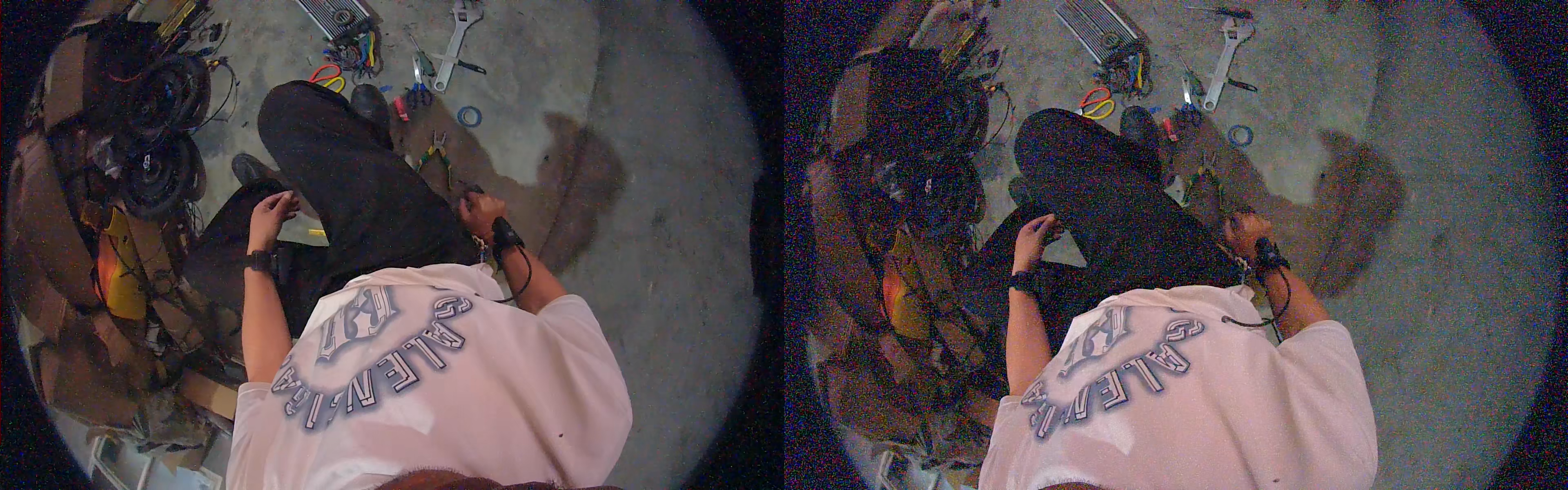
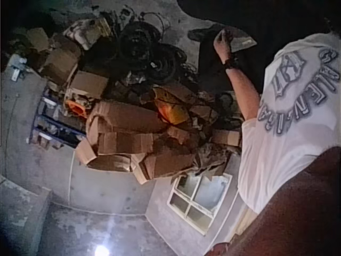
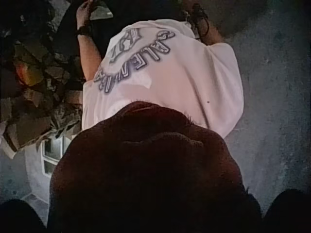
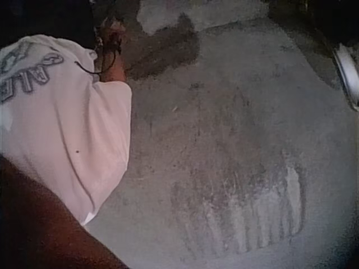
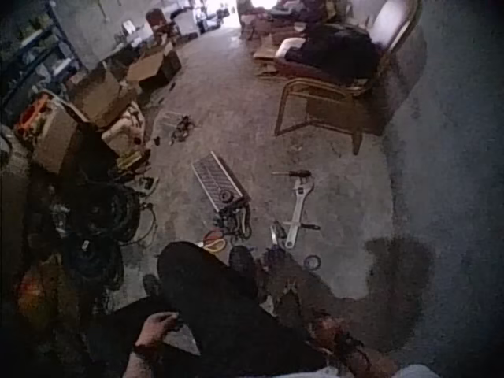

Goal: Inspecting and manipulating wiring on an electric vehicle motor controller.

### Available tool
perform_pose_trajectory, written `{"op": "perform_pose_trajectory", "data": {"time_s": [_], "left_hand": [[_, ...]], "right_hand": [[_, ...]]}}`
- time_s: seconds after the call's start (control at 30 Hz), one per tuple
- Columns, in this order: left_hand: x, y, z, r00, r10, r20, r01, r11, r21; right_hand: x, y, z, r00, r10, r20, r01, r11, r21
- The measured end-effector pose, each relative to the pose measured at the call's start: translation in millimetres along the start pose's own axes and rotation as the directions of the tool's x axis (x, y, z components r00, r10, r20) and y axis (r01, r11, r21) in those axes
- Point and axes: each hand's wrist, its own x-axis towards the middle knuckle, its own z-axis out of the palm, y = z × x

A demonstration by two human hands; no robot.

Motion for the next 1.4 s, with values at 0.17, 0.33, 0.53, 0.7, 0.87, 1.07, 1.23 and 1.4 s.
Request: {"op": "perform_pose_trajectory", "data": {"time_s": [0.17, 0.33, 0.53, 0.7, 0.87, 1.07, 1.23, 1.4], "left_hand": [[0, 10, 8, 1.000, 0.013, 0.006, -0.013, 0.996, 0.084], [6, -8, -6, 1.000, -0.028, 0.001, 0.028, 1.000, -0.006], [11, -4, 0, 1.000, 0.012, 0.029, -0.011, 0.999, -0.054], [12, -4, 1, 1.000, -0.010, 0.010, 0.010, 0.999, -0.044], [12, -2, 2, 1.000, -0.006, 0.007, 0.006, 1.000, -0.005], [10, -7, -1, 1.000, -0.020, -0.001, 0.020, 0.999, -0.030], [14, -13, -1, 1.000, -0.001, 0.016, 0.001, 1.000, -0.030], [16, -17, 0, 1.000, -0.005, -0.010, 0.005, 1.000, -0.009]], "right_hand": [[-12, 13, 13, 1.000, 0.019, 0.015, -0.018, 0.999, -0.050], [6, -27, -34, 0.965, 0.140, 0.222, -0.140, 0.990, -0.016], [2, -15, -18, 0.943, 0.175, 0.283, -0.171, 0.984, -0.039], [2, -17, -13, 0.944, 0.172, 0.280, -0.149, 0.983, -0.104], [-3, -6, -1, 0.970, 0.125, 0.210, -0.104, 0.988, -0.111], [-1, -7, 2, 0.962, 0.130, 0.242, -0.128, 0.992, -0.023], [-4, -10, -2, 0.966, 0.139, 0.219, -0.125, 0.989, -0.080], [3, -19, -17, 0.923, 0.207, 0.324, -0.193, 0.978, -0.074]]}}
